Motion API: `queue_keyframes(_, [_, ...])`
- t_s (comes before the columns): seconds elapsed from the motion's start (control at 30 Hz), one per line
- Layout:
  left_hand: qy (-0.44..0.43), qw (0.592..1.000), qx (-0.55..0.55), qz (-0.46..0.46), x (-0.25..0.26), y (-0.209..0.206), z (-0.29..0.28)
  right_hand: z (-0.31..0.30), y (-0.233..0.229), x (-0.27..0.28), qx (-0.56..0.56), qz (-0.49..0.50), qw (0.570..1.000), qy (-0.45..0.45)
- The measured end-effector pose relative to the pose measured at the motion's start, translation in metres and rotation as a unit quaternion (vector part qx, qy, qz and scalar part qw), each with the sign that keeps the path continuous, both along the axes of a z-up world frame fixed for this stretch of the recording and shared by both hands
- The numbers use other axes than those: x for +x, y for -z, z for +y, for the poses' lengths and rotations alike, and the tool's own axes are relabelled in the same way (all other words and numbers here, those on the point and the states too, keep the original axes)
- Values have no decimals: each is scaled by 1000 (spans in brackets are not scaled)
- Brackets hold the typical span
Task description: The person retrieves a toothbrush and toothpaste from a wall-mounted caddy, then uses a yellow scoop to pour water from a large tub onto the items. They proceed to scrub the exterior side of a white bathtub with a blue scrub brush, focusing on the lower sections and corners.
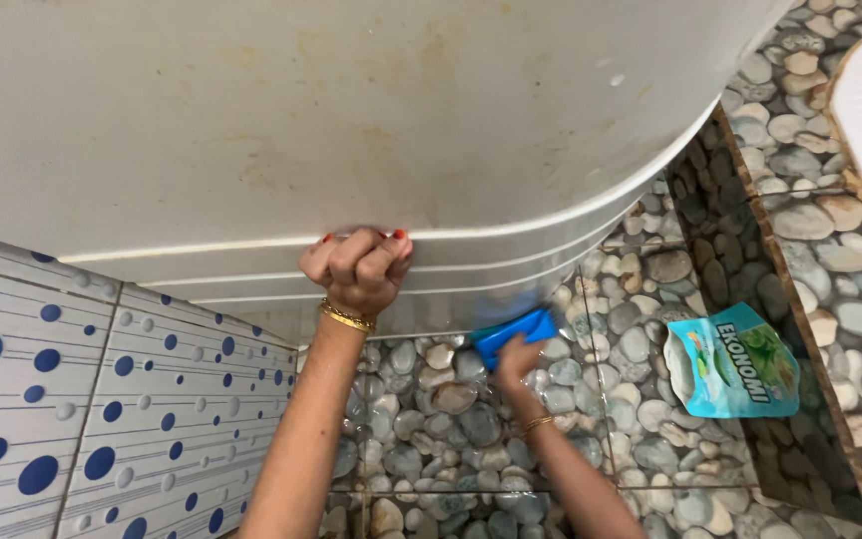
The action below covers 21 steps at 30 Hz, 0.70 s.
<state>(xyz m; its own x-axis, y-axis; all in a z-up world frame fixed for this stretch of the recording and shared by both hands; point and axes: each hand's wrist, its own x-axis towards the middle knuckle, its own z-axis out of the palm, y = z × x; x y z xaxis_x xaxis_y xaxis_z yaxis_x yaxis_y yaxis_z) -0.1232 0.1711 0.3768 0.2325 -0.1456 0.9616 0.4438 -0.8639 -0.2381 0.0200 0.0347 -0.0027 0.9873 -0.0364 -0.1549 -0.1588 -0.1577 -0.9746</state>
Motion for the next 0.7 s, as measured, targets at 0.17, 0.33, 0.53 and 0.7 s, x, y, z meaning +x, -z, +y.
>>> queue_keyframes(0.17, [-16,1000,4,1,-1,6,1,-32,-23,146,49,94,989,-101])
queue_keyframes(0.33, [4,1000,-3,-11,3,3,4,-21,-13,98,142,88,986,-18])
queue_keyframes(0.53, [-4,1000,-23,-1,0,5,1,3,10,-37,333,215,915,82])
queue_keyframes(0.7, [4,999,-33,-3,1,-1,0,28,1,-55,340,220,903,144])
